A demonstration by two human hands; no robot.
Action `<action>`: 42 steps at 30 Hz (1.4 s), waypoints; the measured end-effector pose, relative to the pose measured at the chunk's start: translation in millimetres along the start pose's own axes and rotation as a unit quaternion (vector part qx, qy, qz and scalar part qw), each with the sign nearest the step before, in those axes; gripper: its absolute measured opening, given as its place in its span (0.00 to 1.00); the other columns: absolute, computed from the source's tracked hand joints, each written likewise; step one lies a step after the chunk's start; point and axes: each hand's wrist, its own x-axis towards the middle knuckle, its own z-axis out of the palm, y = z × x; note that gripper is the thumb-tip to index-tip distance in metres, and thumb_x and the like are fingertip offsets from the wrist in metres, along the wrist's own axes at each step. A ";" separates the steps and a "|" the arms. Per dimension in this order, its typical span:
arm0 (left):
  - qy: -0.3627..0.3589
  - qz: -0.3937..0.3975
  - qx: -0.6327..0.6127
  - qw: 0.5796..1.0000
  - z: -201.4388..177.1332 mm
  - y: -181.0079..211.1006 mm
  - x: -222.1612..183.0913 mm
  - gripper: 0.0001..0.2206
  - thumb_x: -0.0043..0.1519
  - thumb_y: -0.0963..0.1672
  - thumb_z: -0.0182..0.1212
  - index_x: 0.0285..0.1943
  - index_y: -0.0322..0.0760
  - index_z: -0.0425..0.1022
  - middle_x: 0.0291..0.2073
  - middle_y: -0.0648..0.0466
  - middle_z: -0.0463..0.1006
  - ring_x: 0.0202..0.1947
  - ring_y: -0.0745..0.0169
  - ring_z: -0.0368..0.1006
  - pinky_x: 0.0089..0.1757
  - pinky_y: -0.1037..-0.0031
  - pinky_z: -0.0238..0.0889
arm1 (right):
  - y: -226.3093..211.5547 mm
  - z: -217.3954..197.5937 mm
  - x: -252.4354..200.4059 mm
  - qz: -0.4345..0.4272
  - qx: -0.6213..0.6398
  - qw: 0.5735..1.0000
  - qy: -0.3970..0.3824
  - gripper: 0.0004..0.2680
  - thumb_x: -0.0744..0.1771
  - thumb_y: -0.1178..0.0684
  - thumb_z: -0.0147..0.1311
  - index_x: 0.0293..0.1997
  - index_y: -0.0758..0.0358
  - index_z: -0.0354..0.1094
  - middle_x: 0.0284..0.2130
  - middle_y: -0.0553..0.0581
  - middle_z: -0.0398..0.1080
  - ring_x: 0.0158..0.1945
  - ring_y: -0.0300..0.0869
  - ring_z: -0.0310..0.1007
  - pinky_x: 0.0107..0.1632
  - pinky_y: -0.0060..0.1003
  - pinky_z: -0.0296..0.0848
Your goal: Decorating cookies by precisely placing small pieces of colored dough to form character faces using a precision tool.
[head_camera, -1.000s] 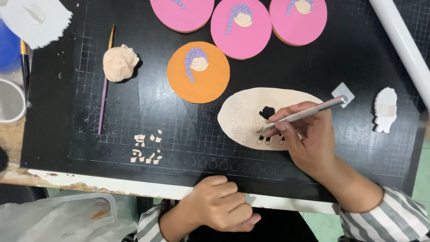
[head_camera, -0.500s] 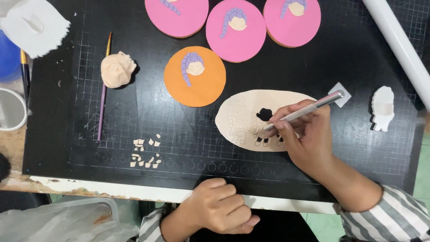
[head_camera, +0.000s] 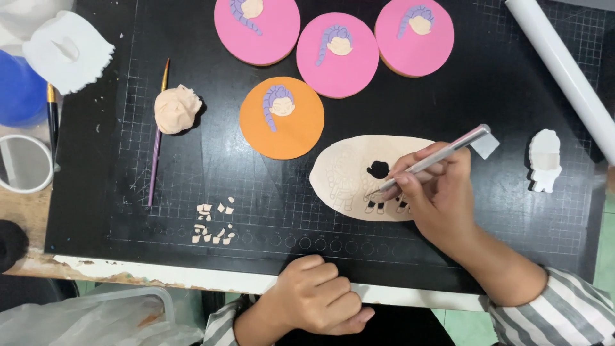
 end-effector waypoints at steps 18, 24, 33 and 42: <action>0.010 -0.007 0.019 1.000 0.7 1.6 0.9 0.21 0.70 0.50 0.54 0.21 0.45 0.58 0.15 0.61 0.57 0.18 0.66 0.52 0.25 0.75 0.46 | 5.2 1.0 -1.2 -0.006 0.020 1.000 0.012 0.11 0.70 0.67 0.47 0.51 0.62 0.46 0.35 0.66 0.72 0.26 0.47 0.80 0.35 0.33 0.84; 0.026 -0.022 0.033 0.999 1.2 2.6 5.5 0.21 0.70 0.49 0.51 0.21 0.45 0.59 0.17 0.60 0.58 0.18 0.65 0.52 0.25 0.74 0.45 | 7.5 1.6 -2.2 -0.011 0.006 1.000 0.002 0.11 0.69 0.66 0.50 0.50 0.63 0.49 0.36 0.64 0.72 0.28 0.45 0.81 0.35 0.32 0.84; -0.089 -0.231 0.269 0.931 16.4 11.0 33.6 0.15 0.65 0.54 0.59 0.56 0.53 0.78 0.31 0.59 0.70 0.33 0.57 0.65 0.36 0.63 0.56 | -6.8 3.1 8.7 0.104 0.013 0.994 0.031 0.12 0.68 0.60 0.54 0.52 0.60 0.50 0.34 0.60 0.72 0.22 0.44 0.79 0.31 0.33 0.83; -0.130 -0.243 0.349 0.896 26.2 9.4 29.2 0.24 0.64 0.57 0.56 0.69 0.58 0.71 0.35 0.59 0.69 0.36 0.56 0.64 0.36 0.59 0.55 | -9.0 2.8 13.4 0.150 0.029 0.988 0.035 0.11 0.69 0.59 0.54 0.49 0.59 0.51 0.34 0.59 0.73 0.21 0.46 0.80 0.30 0.32 0.81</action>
